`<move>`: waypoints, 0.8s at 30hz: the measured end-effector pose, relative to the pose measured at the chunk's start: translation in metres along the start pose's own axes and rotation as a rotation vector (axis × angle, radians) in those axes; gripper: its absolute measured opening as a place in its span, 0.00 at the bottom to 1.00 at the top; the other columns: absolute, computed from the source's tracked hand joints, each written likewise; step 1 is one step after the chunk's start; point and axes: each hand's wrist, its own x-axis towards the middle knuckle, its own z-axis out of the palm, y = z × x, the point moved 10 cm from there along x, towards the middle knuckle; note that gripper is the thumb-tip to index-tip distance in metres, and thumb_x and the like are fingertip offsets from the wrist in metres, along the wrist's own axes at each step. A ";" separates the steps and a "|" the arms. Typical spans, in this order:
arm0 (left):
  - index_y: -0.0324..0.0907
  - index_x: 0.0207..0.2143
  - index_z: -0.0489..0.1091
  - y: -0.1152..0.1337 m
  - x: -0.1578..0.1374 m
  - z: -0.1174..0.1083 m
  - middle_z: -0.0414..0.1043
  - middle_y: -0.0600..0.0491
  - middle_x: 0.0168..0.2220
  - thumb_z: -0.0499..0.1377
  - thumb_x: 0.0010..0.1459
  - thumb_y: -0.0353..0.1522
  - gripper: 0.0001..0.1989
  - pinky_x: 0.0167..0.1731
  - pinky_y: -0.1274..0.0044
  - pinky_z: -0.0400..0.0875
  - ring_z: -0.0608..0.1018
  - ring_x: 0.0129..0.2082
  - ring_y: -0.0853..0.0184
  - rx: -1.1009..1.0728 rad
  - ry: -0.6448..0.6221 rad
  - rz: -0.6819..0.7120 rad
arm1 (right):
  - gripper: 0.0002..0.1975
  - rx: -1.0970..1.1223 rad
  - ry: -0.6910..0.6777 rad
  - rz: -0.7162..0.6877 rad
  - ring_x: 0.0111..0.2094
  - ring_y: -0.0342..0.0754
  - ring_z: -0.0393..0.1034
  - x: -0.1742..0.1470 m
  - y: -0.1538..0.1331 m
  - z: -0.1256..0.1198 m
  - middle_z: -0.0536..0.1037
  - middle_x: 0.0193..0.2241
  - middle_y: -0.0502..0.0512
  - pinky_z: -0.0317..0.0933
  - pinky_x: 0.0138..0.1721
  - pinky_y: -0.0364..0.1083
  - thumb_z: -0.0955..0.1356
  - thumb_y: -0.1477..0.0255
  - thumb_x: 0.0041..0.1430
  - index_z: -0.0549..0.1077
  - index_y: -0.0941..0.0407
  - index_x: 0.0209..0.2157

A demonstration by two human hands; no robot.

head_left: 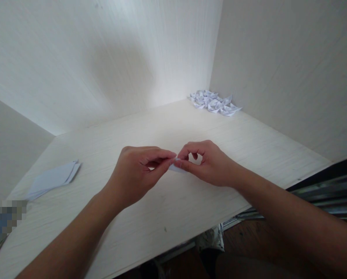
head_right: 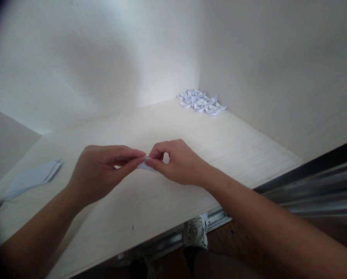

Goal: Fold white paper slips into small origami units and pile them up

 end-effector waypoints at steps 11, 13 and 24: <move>0.45 0.41 0.80 0.004 -0.003 -0.004 0.85 0.56 0.31 0.66 0.58 0.29 0.08 0.28 0.84 0.79 0.84 0.26 0.70 -0.026 0.044 0.034 | 0.11 0.012 -0.012 -0.015 0.28 0.42 0.70 -0.001 0.000 0.000 0.79 0.26 0.50 0.61 0.33 0.43 0.74 0.65 0.62 0.80 0.56 0.30; 0.45 0.40 0.80 0.007 -0.003 -0.006 0.85 0.56 0.31 0.67 0.58 0.29 0.07 0.28 0.84 0.79 0.85 0.26 0.70 -0.018 0.060 0.045 | 0.11 -0.001 -0.002 -0.041 0.30 0.43 0.71 -0.001 -0.003 -0.001 0.80 0.27 0.51 0.62 0.35 0.44 0.74 0.64 0.62 0.81 0.56 0.30; 0.44 0.36 0.80 -0.001 -0.001 -0.009 0.84 0.56 0.32 0.68 0.56 0.29 0.04 0.27 0.83 0.80 0.85 0.28 0.69 -0.153 0.085 -0.060 | 0.14 0.152 0.100 -0.003 0.28 0.43 0.71 0.002 0.005 -0.013 0.80 0.26 0.51 0.62 0.30 0.44 0.75 0.60 0.60 0.80 0.56 0.27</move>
